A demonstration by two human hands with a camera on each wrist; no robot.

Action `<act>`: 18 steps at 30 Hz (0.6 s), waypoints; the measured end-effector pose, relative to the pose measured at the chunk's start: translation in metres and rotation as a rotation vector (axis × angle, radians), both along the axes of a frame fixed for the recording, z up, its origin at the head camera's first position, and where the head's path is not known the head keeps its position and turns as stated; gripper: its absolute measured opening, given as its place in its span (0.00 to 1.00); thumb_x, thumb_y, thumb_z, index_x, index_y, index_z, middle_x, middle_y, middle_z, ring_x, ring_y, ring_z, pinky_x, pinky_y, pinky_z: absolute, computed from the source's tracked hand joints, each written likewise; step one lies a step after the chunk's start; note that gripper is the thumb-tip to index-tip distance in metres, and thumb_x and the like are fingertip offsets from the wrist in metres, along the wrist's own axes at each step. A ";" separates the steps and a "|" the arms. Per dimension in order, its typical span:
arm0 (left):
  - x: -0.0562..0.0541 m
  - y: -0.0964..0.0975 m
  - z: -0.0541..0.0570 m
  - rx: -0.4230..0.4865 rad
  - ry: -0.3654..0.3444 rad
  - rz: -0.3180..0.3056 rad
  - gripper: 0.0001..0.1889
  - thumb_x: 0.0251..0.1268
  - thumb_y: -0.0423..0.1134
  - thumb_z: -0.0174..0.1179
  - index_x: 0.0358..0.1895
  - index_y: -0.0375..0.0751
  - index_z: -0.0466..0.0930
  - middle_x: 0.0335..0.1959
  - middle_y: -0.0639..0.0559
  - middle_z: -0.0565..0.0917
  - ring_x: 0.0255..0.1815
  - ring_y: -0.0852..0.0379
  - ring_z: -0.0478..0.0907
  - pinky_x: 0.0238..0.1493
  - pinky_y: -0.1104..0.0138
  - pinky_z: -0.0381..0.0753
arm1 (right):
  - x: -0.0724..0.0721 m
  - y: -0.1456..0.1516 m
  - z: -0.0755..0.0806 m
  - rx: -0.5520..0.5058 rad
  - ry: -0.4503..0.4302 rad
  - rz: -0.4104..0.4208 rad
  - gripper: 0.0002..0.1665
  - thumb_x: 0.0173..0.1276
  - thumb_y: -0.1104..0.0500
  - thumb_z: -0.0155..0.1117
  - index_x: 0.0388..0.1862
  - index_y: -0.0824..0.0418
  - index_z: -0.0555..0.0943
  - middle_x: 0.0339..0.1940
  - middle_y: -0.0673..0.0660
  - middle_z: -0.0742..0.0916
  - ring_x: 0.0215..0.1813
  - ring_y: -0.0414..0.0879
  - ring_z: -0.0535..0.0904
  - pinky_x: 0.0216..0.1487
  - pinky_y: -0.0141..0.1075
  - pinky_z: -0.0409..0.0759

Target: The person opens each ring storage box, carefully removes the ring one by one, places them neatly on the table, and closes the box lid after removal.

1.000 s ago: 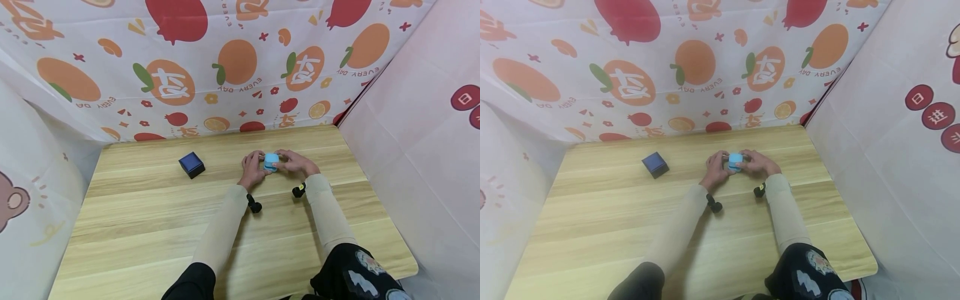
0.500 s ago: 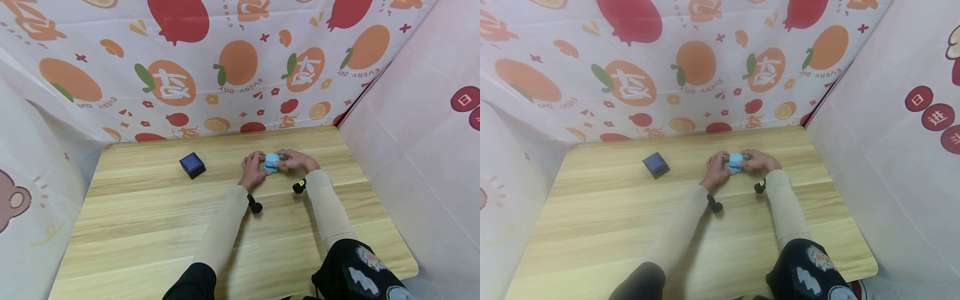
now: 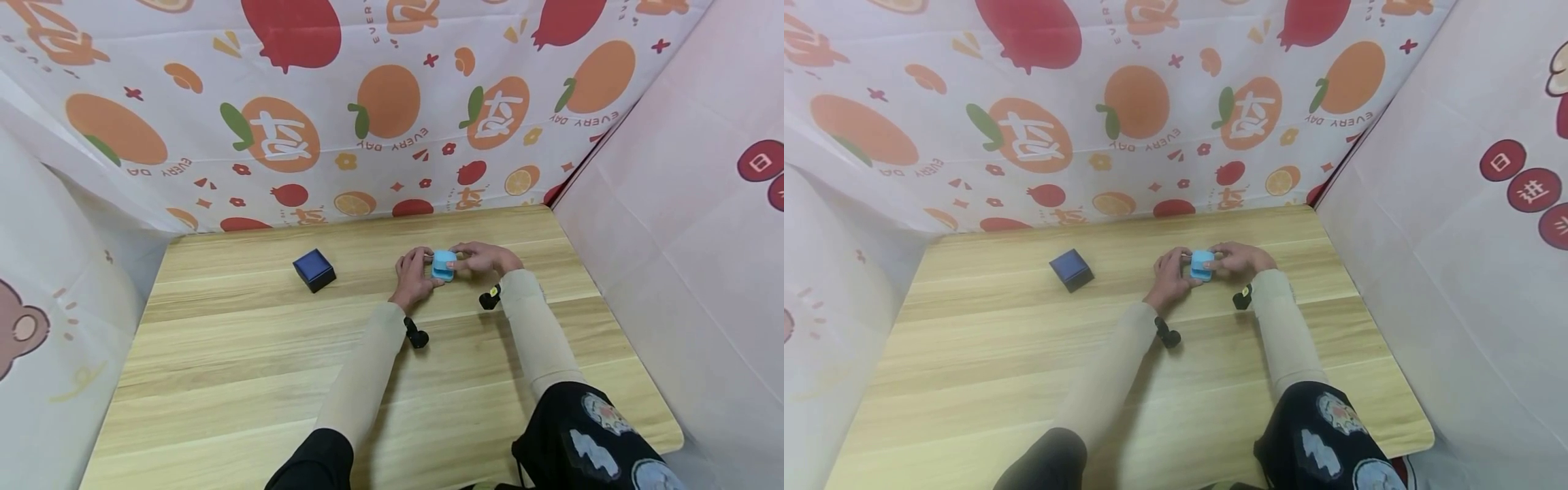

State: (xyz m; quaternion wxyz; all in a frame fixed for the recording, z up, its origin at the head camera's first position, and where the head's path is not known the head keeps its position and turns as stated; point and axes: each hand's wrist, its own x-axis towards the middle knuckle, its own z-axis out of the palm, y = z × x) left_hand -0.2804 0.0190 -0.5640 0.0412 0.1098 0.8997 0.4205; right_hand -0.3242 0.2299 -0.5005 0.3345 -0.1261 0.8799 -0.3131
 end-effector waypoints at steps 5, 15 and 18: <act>0.000 0.000 -0.001 0.002 0.000 -0.004 0.33 0.57 0.43 0.75 0.62 0.48 0.66 0.63 0.48 0.83 0.79 0.49 0.59 0.82 0.49 0.41 | -0.003 0.000 0.002 0.005 -0.053 -0.054 0.44 0.69 0.34 0.63 0.78 0.50 0.66 0.86 0.60 0.55 0.86 0.59 0.45 0.83 0.60 0.45; 0.000 -0.001 0.002 0.013 -0.002 -0.003 0.32 0.57 0.43 0.75 0.62 0.48 0.67 0.63 0.49 0.84 0.80 0.49 0.58 0.82 0.49 0.41 | -0.006 0.001 0.006 0.013 -0.109 -0.093 0.46 0.67 0.32 0.64 0.79 0.47 0.65 0.87 0.59 0.49 0.87 0.60 0.41 0.83 0.62 0.41; 0.000 -0.002 0.002 0.019 -0.007 -0.004 0.32 0.58 0.43 0.75 0.62 0.48 0.67 0.62 0.49 0.84 0.80 0.49 0.58 0.82 0.49 0.41 | -0.007 0.001 0.008 0.016 -0.130 -0.093 0.47 0.67 0.32 0.64 0.80 0.46 0.64 0.87 0.58 0.49 0.87 0.60 0.40 0.83 0.63 0.41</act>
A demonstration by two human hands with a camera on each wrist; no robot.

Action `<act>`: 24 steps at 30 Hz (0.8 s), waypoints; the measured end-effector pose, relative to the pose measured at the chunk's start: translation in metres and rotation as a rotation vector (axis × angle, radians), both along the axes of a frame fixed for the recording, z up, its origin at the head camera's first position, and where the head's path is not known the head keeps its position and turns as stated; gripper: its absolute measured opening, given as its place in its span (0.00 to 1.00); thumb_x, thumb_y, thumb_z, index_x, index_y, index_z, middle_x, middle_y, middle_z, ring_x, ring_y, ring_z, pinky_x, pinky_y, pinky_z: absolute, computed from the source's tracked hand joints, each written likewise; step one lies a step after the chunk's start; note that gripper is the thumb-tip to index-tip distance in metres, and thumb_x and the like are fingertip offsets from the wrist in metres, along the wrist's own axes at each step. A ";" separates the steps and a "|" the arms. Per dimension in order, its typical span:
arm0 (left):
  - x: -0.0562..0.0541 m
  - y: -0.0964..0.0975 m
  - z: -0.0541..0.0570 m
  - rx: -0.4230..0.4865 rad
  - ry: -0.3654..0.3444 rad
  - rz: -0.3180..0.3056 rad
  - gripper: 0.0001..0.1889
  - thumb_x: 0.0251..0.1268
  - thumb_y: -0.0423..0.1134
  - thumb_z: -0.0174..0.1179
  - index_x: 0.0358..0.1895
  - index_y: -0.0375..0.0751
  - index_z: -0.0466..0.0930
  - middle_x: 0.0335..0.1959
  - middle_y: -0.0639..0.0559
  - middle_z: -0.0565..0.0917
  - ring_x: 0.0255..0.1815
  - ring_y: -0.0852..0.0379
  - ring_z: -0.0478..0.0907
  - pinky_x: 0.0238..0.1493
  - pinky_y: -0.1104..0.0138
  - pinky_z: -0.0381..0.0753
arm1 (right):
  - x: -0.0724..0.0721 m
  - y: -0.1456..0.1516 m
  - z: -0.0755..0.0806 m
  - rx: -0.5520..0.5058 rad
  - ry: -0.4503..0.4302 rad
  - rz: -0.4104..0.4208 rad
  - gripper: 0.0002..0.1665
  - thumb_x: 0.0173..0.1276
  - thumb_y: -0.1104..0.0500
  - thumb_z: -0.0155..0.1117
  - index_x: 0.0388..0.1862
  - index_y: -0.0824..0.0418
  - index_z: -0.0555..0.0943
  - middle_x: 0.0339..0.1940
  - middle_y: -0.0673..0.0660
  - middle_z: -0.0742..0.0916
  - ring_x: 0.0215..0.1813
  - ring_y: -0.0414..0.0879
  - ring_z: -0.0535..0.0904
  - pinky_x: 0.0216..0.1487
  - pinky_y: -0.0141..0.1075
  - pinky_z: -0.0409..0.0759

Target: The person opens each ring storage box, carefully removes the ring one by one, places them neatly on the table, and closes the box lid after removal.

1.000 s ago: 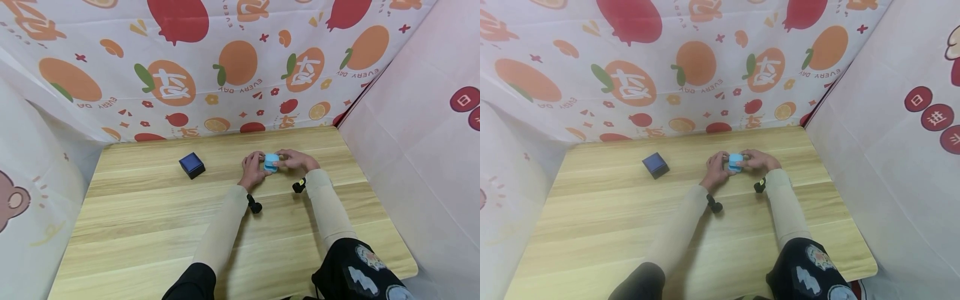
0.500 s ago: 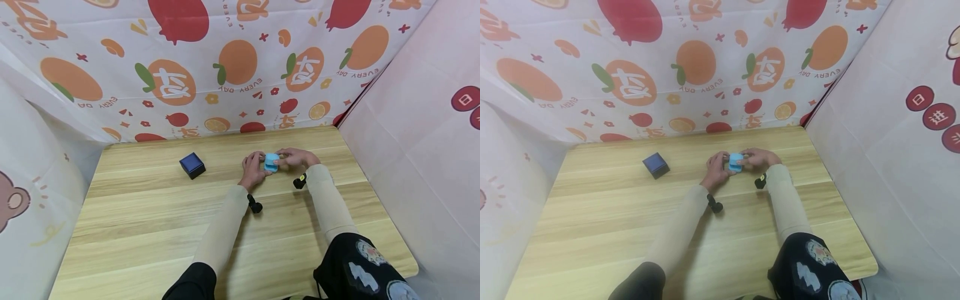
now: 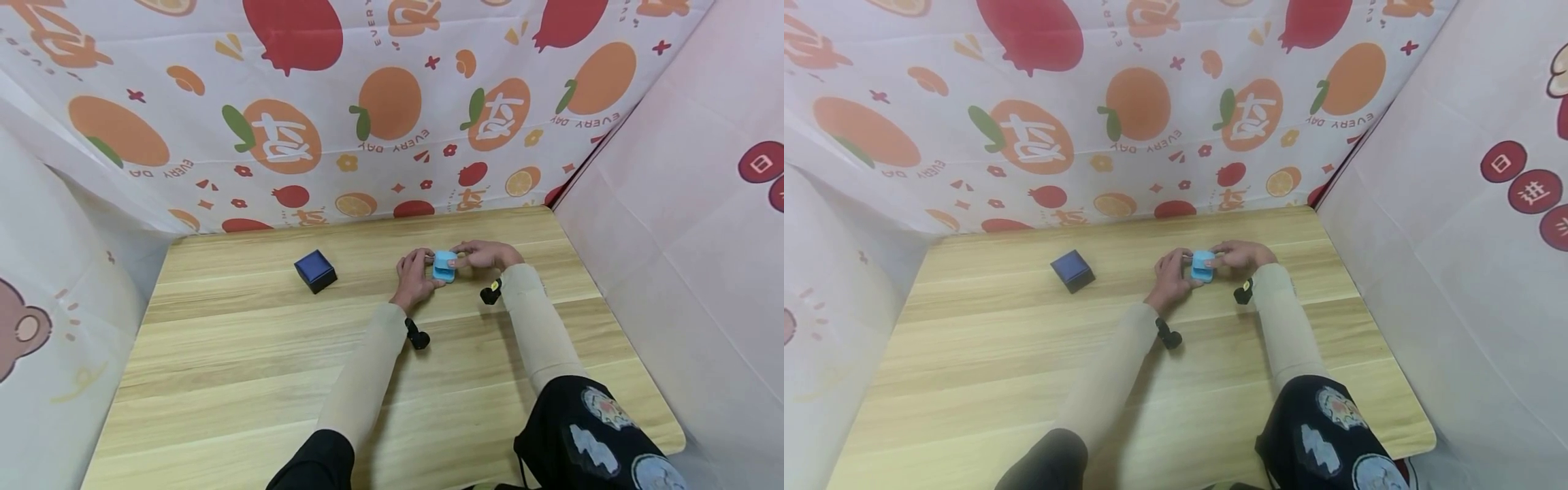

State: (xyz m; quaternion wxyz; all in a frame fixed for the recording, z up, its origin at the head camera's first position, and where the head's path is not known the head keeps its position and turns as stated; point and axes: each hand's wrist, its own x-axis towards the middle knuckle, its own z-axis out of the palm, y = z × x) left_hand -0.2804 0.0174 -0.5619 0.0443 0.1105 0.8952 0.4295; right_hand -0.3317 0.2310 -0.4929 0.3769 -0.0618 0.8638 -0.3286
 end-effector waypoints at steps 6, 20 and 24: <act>0.000 0.000 -0.001 -0.015 0.003 0.010 0.32 0.58 0.43 0.75 0.61 0.48 0.67 0.62 0.49 0.82 0.78 0.49 0.60 0.82 0.50 0.41 | -0.002 -0.001 0.002 0.020 -0.011 0.012 0.47 0.66 0.30 0.64 0.79 0.45 0.64 0.87 0.58 0.52 0.86 0.60 0.43 0.82 0.63 0.43; -0.001 0.000 -0.003 -0.006 0.003 0.007 0.31 0.59 0.44 0.74 0.62 0.45 0.68 0.61 0.48 0.81 0.79 0.48 0.59 0.82 0.49 0.40 | -0.009 0.002 0.002 0.058 -0.019 0.054 0.45 0.68 0.29 0.60 0.79 0.43 0.66 0.87 0.58 0.48 0.87 0.61 0.37 0.82 0.64 0.39; -0.002 0.001 -0.002 0.002 0.003 0.005 0.31 0.59 0.43 0.74 0.62 0.44 0.69 0.61 0.48 0.81 0.78 0.48 0.59 0.82 0.49 0.40 | -0.012 0.003 0.004 0.086 -0.011 0.080 0.45 0.67 0.27 0.59 0.79 0.43 0.66 0.87 0.57 0.48 0.87 0.61 0.37 0.82 0.63 0.39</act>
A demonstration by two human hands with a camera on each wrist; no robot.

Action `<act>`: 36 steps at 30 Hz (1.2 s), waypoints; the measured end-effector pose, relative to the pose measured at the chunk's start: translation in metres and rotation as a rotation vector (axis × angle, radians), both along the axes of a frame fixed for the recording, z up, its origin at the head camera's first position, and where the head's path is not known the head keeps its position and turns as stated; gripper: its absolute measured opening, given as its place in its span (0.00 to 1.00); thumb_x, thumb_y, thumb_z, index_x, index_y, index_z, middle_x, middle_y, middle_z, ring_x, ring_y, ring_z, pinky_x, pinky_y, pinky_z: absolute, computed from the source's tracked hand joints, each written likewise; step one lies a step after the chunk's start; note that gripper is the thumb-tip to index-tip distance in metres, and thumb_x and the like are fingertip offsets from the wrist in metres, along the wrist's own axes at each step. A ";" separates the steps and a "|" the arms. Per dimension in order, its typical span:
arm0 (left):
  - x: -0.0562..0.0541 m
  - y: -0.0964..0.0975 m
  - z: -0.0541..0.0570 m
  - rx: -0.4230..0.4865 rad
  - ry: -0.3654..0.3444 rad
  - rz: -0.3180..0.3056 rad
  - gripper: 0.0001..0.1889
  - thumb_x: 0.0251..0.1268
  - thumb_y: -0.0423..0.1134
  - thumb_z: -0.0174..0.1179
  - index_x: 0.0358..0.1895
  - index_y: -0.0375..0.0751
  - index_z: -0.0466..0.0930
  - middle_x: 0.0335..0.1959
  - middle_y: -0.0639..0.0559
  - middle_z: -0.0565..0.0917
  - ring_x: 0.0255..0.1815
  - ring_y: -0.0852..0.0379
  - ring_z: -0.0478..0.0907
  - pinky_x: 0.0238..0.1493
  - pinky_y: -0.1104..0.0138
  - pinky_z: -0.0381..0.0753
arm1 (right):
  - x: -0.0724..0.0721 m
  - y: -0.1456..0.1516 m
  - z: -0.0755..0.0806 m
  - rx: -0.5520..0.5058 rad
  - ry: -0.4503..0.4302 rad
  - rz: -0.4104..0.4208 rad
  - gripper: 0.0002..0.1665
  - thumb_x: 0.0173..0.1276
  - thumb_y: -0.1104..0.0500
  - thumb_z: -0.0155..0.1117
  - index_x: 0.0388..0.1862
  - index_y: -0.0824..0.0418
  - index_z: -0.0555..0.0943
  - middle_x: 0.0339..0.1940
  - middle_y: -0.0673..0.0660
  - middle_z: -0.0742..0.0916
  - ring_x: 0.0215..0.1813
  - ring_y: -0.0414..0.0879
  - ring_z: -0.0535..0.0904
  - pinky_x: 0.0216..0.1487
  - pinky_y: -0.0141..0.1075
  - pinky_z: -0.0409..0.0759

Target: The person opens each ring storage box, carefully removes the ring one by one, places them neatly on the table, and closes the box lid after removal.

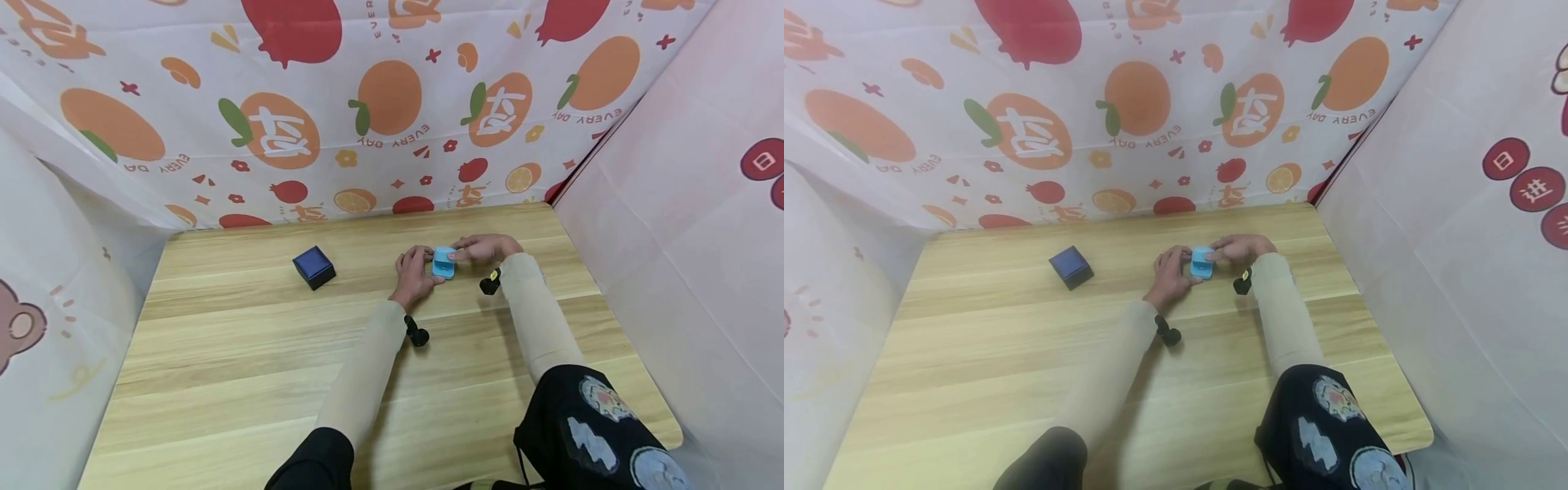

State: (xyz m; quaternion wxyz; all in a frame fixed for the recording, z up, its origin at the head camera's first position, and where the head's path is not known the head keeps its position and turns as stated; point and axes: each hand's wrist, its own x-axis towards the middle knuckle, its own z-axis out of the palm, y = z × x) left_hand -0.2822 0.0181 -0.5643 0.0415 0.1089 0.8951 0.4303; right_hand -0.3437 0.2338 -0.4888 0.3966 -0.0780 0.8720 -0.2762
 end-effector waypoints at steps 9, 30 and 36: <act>-0.001 0.000 0.004 -0.019 0.007 0.006 0.32 0.58 0.43 0.75 0.62 0.45 0.69 0.62 0.47 0.81 0.78 0.48 0.61 0.82 0.49 0.41 | -0.003 -0.003 0.003 -0.013 -0.010 -0.011 0.47 0.67 0.28 0.59 0.80 0.45 0.64 0.88 0.57 0.47 0.87 0.59 0.37 0.83 0.60 0.42; 0.002 -0.001 0.003 -0.020 -0.007 -0.005 0.31 0.60 0.44 0.74 0.63 0.45 0.68 0.63 0.47 0.81 0.78 0.48 0.61 0.82 0.50 0.39 | -0.003 -0.005 0.003 -0.018 -0.050 -0.037 0.46 0.69 0.28 0.57 0.80 0.46 0.64 0.88 0.55 0.46 0.87 0.59 0.38 0.83 0.61 0.44; 0.002 -0.001 0.002 -0.009 0.008 -0.008 0.31 0.59 0.43 0.74 0.63 0.45 0.69 0.63 0.46 0.82 0.78 0.47 0.60 0.82 0.49 0.40 | -0.004 -0.004 0.003 -0.028 -0.074 -0.050 0.47 0.70 0.28 0.56 0.81 0.49 0.63 0.88 0.55 0.45 0.87 0.60 0.38 0.83 0.62 0.43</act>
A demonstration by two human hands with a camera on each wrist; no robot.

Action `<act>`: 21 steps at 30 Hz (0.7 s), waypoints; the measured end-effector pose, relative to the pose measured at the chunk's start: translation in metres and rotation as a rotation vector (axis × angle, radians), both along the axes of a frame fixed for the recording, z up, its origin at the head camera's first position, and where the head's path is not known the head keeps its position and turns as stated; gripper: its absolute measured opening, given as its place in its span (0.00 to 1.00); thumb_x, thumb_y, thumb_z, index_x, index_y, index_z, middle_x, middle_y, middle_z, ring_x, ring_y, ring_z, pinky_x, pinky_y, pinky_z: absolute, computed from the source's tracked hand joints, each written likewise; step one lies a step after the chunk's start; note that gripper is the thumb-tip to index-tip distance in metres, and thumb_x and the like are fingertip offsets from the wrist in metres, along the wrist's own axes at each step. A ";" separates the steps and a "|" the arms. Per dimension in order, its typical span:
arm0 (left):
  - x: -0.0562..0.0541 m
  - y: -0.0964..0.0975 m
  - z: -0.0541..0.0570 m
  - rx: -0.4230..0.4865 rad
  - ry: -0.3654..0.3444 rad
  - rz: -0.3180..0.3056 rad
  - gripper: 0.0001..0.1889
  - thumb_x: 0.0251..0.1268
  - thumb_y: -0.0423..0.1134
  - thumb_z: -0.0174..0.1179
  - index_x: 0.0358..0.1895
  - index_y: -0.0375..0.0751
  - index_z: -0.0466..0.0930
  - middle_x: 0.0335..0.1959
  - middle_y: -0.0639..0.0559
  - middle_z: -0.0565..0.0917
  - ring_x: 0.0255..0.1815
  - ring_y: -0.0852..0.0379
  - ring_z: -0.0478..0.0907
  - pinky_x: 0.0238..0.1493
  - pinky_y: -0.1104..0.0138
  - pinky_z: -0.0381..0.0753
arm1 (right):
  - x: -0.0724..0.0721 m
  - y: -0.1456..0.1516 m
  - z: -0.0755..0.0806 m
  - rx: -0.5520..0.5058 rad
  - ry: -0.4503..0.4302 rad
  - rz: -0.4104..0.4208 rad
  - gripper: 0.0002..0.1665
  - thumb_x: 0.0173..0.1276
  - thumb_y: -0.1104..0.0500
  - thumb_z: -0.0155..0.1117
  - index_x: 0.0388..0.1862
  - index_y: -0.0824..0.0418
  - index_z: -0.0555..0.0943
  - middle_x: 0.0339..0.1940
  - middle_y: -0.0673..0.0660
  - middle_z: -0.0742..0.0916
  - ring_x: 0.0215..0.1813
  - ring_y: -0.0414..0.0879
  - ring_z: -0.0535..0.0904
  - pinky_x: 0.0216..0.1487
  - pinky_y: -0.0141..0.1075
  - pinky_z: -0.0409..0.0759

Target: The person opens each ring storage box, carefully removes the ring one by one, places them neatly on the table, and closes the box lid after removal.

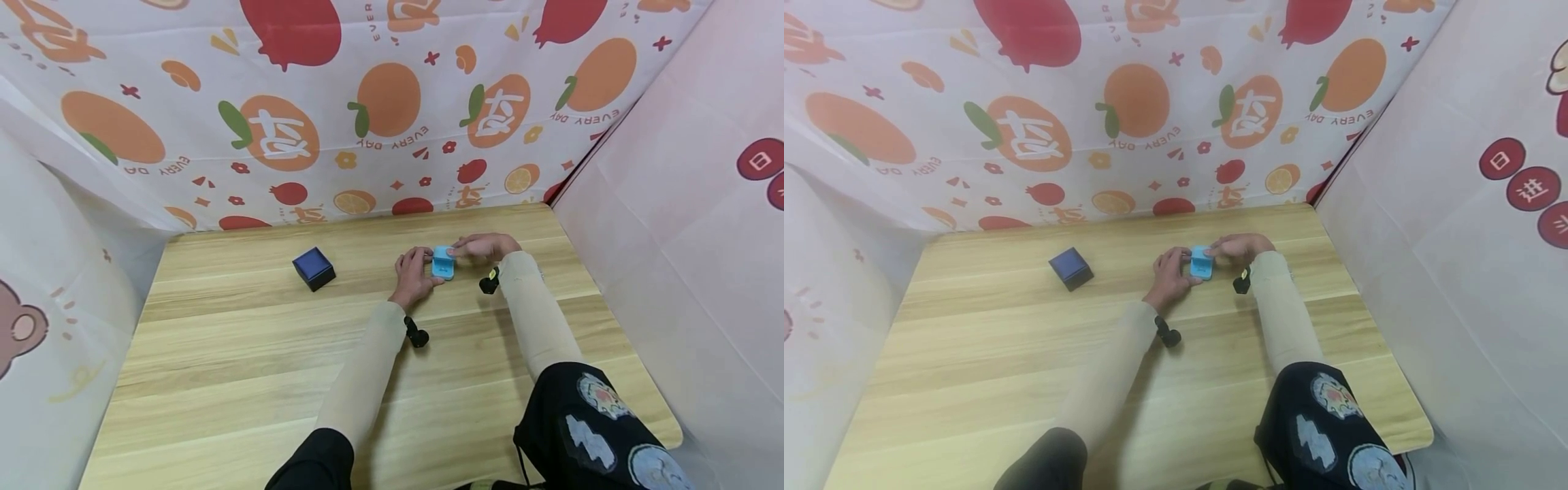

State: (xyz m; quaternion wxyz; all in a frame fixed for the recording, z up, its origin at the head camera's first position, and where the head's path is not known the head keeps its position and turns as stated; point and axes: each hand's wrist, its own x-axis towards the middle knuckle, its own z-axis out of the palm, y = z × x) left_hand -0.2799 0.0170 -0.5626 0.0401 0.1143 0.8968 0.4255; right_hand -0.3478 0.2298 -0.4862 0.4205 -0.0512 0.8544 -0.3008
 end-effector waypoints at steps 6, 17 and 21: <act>-0.001 0.001 -0.001 -0.016 0.000 0.002 0.31 0.59 0.44 0.74 0.64 0.45 0.70 0.63 0.48 0.83 0.81 0.49 0.57 0.82 0.49 0.39 | 0.001 0.000 0.001 -0.034 -0.078 -0.139 0.59 0.68 0.22 0.50 0.86 0.49 0.43 0.87 0.59 0.44 0.87 0.60 0.36 0.83 0.63 0.41; -0.001 0.003 -0.002 -0.035 0.000 0.005 0.32 0.60 0.44 0.74 0.66 0.45 0.70 0.64 0.49 0.83 0.82 0.49 0.55 0.82 0.49 0.38 | 0.003 0.001 -0.007 -0.081 -0.089 -0.199 0.61 0.67 0.21 0.49 0.85 0.48 0.38 0.87 0.56 0.42 0.87 0.58 0.34 0.83 0.61 0.40; -0.002 0.004 -0.003 -0.041 -0.008 0.014 0.34 0.60 0.45 0.74 0.68 0.47 0.70 0.65 0.51 0.83 0.82 0.49 0.55 0.82 0.49 0.38 | 0.004 0.000 -0.007 -0.096 -0.092 -0.199 0.61 0.68 0.21 0.48 0.85 0.48 0.38 0.87 0.55 0.41 0.87 0.58 0.34 0.83 0.62 0.40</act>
